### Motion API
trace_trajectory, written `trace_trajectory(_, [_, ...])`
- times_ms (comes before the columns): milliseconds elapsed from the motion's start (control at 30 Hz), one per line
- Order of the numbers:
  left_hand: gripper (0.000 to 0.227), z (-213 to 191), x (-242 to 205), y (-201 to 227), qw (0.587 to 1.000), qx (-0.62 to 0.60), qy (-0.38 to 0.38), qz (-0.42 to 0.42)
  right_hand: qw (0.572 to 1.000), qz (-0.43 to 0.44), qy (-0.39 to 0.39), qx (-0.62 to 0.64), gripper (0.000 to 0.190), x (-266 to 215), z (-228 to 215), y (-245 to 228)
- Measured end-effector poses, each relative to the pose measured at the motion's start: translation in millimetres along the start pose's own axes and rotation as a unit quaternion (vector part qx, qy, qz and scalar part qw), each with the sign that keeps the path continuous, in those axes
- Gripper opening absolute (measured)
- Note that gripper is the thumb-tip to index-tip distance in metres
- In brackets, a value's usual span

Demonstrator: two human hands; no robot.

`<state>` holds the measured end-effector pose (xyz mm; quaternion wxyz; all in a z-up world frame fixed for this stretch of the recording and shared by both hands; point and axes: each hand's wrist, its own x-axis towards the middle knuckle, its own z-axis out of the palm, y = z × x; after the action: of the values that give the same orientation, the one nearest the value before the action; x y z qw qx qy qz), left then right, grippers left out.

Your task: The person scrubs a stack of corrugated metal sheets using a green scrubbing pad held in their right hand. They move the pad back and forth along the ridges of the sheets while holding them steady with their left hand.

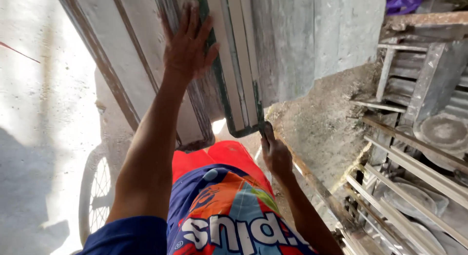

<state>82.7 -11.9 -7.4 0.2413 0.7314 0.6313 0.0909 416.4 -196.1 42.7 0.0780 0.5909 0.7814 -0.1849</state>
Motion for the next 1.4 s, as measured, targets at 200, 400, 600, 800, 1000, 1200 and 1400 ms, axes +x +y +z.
trace_trajectory(200, [0.071, -5, -4, 3, 1.000, 0.000, 0.003, -0.011, 0.993, 0.045, -0.006, 0.105, 0.048, 91, -47, -31])
trace_trajectory(400, [0.073, -5, -1, 0, 1.000, -0.005, -0.010, -0.027, 1.000, 0.005, -0.015, 0.006, 0.057, 2, -20, -17])
trace_trajectory(600, [0.072, 9, 0, 2, 0.999, 0.008, -0.018, -0.038, 0.997, 0.013, 0.005, 0.082, 0.054, 91, -56, -38])
trace_trajectory(800, [0.070, 3, 1, -2, 0.999, 0.000, -0.026, -0.043, 0.991, 0.047, -0.026, 0.125, 0.048, 175, -67, -38])
trace_trajectory(1000, [0.069, -4, -2, -4, 0.998, -0.006, -0.022, -0.055, 0.997, 0.052, -0.049, 0.039, 0.059, 68, -33, -27])
trace_trajectory(1200, [0.069, -5, -3, 0, 0.997, 0.001, -0.045, -0.055, 0.998, -0.003, 0.057, 0.014, 0.046, 175, -42, -28])
trace_trajectory(1400, [0.070, -12, 2, -1, 0.995, 0.006, -0.072, -0.069, 0.998, 0.060, -0.026, 0.018, 0.058, 65, -8, -20])
